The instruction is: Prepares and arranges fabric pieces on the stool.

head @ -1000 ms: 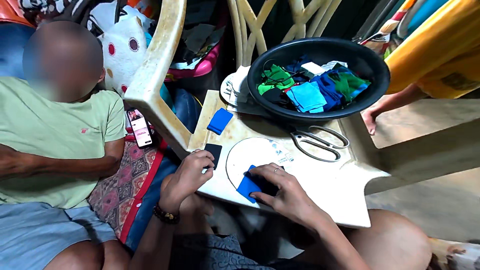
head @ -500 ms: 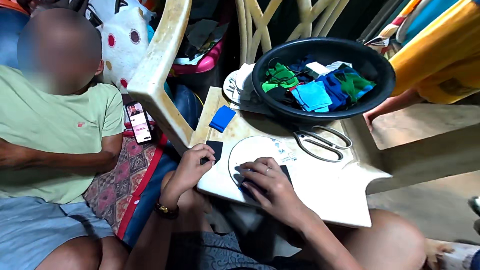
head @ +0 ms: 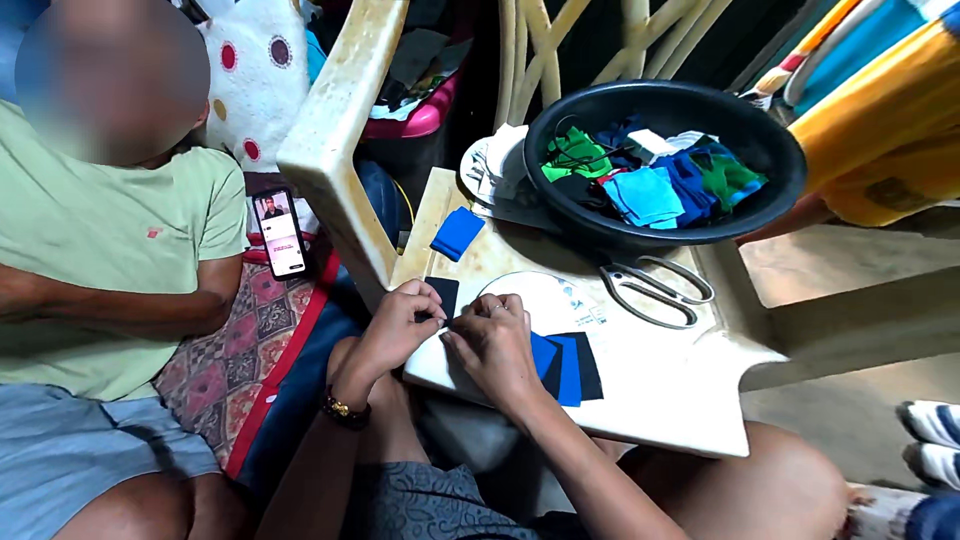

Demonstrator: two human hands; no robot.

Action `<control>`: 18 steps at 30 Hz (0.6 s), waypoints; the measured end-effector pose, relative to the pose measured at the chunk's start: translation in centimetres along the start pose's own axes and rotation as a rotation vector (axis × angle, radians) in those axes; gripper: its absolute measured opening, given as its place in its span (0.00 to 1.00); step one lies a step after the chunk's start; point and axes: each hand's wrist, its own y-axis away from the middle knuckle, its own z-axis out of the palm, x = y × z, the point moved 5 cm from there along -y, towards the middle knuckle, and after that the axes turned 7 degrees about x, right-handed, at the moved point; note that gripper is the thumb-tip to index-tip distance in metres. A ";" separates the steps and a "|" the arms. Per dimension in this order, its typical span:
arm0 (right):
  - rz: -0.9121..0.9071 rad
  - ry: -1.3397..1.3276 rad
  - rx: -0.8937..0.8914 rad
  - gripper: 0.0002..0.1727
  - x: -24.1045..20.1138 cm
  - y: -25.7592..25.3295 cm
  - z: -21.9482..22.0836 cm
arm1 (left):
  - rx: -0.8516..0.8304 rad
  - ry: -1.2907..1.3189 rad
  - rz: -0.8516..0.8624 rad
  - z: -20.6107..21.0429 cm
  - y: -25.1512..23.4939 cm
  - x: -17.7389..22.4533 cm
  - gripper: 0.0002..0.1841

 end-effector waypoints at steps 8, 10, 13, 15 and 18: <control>0.036 0.025 0.029 0.07 0.0 0.0 0.3 | 0.017 -0.011 -0.003 0.0 0.1 0.2 0.05; 0.040 0.029 0.039 0.07 0.1 0.1 0.3 | 0.019 -0.024 0.008 0.1 0.0 0.2 0.05; 0.054 0.021 0.050 0.09 0.2 0.1 0.3 | 0.013 -0.032 0.016 0.2 0.0 0.1 0.05; 0.060 0.015 0.047 0.09 0.2 0.0 0.4 | 0.014 -0.030 0.029 0.2 0.0 0.1 0.05; 0.058 0.013 0.048 0.07 0.1 -0.1 0.7 | 0.014 -0.029 0.023 0.1 -0.1 0.2 0.05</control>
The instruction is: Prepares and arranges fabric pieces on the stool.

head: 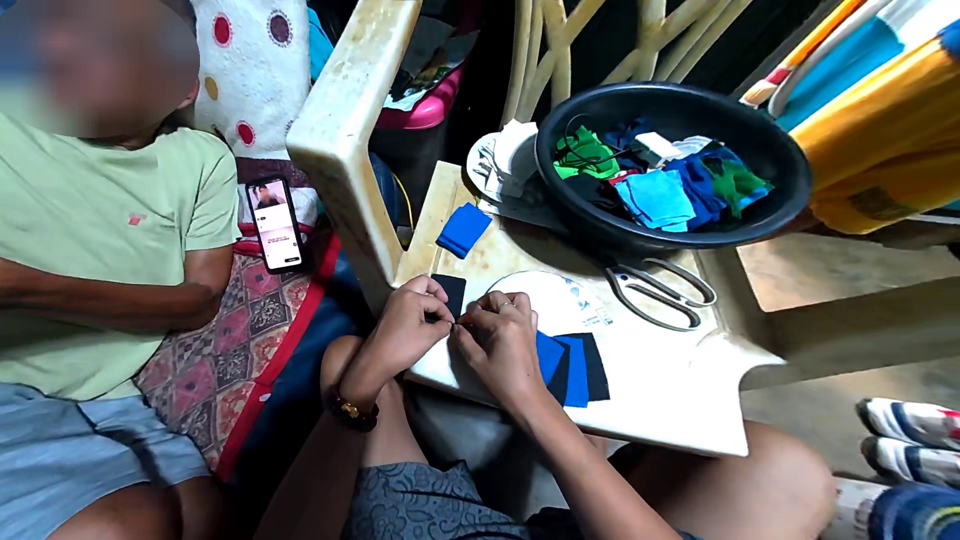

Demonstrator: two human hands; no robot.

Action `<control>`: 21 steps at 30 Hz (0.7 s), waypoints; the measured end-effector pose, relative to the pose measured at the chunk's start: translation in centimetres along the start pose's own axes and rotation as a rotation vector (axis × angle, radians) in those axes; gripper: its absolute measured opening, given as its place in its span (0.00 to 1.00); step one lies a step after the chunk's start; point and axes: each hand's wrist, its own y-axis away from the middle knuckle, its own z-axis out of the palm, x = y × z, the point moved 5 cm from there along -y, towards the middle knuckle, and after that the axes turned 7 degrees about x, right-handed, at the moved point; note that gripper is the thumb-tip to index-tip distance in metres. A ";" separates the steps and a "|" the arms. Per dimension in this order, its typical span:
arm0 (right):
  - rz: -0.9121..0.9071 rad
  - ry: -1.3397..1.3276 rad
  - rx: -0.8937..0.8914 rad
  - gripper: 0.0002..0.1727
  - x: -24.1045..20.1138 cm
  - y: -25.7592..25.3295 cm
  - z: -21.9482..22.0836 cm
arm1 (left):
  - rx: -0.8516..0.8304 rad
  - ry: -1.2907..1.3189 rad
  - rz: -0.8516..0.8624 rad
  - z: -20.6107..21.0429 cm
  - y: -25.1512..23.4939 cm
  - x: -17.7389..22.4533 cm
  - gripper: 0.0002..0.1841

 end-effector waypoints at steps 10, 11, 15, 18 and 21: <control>-0.026 0.026 0.014 0.09 0.2 0.2 0.0 | 0.017 0.070 -0.005 -0.4 0.0 -0.3 0.06; -0.027 0.031 0.014 0.09 0.1 0.2 -0.1 | 0.029 0.086 -0.003 -0.4 0.0 -0.5 0.06; -0.118 0.027 0.069 0.08 -0.5 0.4 -0.4 | 0.099 0.167 0.000 -0.6 0.1 -1.2 0.06; -0.255 -0.045 0.062 0.13 -1.4 0.5 -0.2 | 0.153 0.193 0.030 -0.5 0.4 -1.2 0.05; -0.319 -0.014 0.012 0.14 -1.9 0.4 0.2 | 0.176 0.207 0.038 -0.5 0.4 -1.3 0.06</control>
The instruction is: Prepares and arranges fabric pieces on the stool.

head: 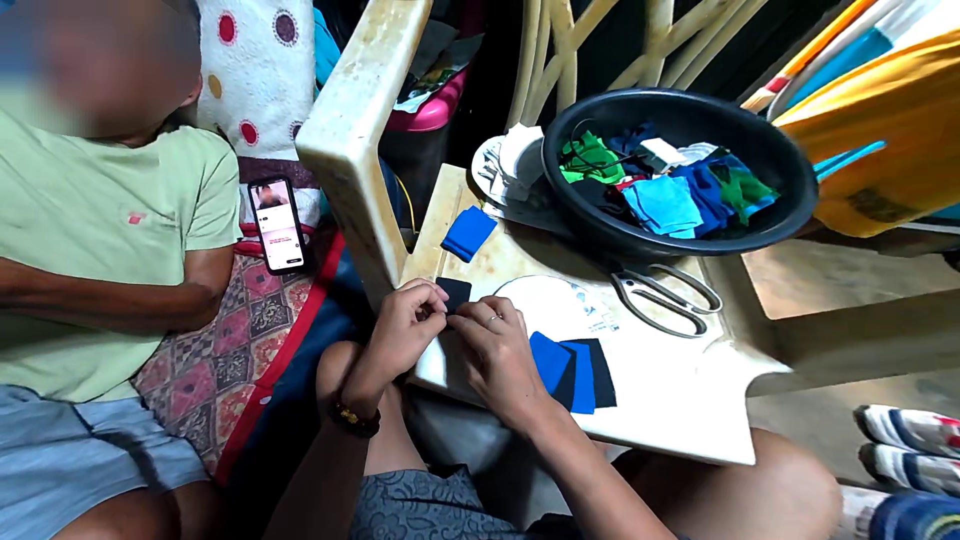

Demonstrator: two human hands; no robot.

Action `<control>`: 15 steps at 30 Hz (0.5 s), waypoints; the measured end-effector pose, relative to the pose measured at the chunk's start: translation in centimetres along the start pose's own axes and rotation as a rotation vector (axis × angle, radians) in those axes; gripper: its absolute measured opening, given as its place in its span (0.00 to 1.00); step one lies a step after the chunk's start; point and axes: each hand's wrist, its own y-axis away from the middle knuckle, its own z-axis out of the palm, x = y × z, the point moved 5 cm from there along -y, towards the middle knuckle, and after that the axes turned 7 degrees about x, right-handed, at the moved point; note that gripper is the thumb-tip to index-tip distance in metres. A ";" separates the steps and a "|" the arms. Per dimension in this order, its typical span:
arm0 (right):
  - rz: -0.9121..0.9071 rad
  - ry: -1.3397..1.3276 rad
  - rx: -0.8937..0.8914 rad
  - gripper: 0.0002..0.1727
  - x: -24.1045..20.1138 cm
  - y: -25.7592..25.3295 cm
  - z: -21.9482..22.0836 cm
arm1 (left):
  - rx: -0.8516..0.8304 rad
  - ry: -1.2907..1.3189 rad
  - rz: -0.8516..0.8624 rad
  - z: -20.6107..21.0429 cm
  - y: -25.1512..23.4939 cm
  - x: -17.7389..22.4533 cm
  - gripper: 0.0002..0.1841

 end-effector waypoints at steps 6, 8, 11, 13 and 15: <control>-0.003 0.101 -0.042 0.11 0.1 0.3 0.2 | 0.024 -0.002 0.004 0.0 0.1 -0.2 0.05; -0.007 0.108 -0.059 0.11 -0.1 0.4 0.2 | 0.042 -0.023 0.024 0.1 0.1 -0.2 0.05; -0.066 0.132 -0.061 0.12 -0.3 0.5 0.3 | 0.087 -0.022 0.022 0.1 0.2 -0.2 0.05; -0.085 0.130 -0.063 0.11 -0.3 0.5 0.3 | 0.159 0.023 0.007 0.0 0.3 -0.5 0.05; -0.068 0.108 -0.081 0.10 -0.1 0.5 0.3 | 0.244 0.100 -0.043 -0.3 0.5 -1.0 0.04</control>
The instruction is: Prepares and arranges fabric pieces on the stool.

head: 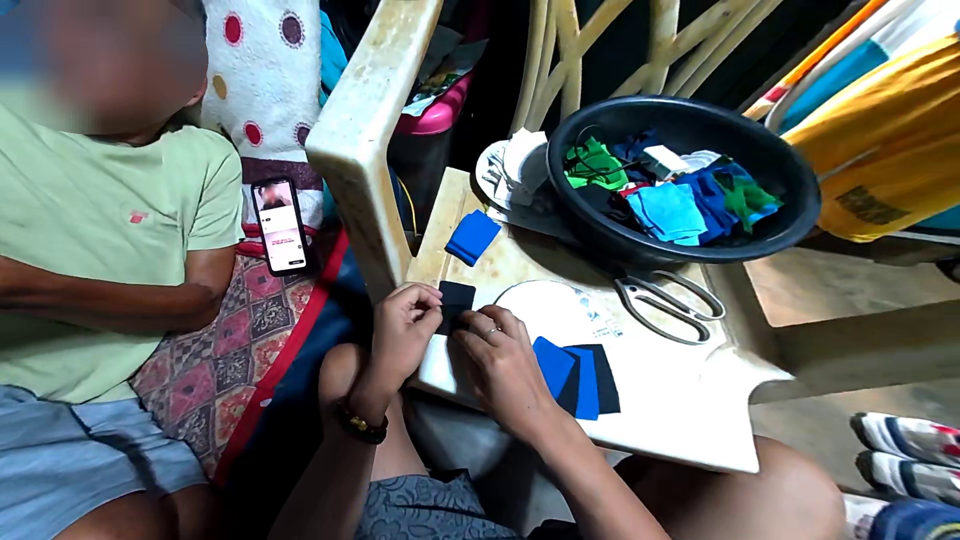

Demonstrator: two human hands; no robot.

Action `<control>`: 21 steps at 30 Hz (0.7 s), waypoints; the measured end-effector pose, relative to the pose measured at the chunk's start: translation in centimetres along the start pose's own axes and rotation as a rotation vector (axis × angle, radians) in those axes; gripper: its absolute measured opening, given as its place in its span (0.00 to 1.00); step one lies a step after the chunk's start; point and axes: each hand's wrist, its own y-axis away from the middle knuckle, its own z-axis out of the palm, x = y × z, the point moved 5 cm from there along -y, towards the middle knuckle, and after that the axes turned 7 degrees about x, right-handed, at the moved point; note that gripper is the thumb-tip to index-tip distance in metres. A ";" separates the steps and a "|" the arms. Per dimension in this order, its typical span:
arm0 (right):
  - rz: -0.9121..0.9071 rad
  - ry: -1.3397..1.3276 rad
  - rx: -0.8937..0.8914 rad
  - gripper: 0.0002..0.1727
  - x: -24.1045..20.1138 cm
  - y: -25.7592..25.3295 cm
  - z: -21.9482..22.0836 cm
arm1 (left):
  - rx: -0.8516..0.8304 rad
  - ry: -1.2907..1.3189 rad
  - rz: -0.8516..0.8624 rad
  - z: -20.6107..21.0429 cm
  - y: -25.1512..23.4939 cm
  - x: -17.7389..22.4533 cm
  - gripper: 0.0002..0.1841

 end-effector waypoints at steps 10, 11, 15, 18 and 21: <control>0.172 -0.130 -0.216 0.11 1.3 -1.4 0.6 | 0.413 0.727 -0.472 -1.7 1.1 -0.7 0.10; 0.190 -0.130 -0.244 0.12 1.4 -1.5 0.6 | 0.420 0.773 -0.475 -1.9 1.3 -1.0 0.09; 0.209 -0.105 -0.326 0.13 1.3 -2.0 0.5 | 0.412 0.791 -0.473 -2.7 2.1 -0.3 0.11; 0.243 -0.262 -0.134 0.13 1.0 -1.9 -0.6 | 0.310 0.707 -0.327 -2.9 2.6 1.1 0.12; 0.673 -0.887 -0.077 0.17 0.7 -1.3 -1.4 | 0.022 0.366 0.181 -2.8 3.6 3.2 0.09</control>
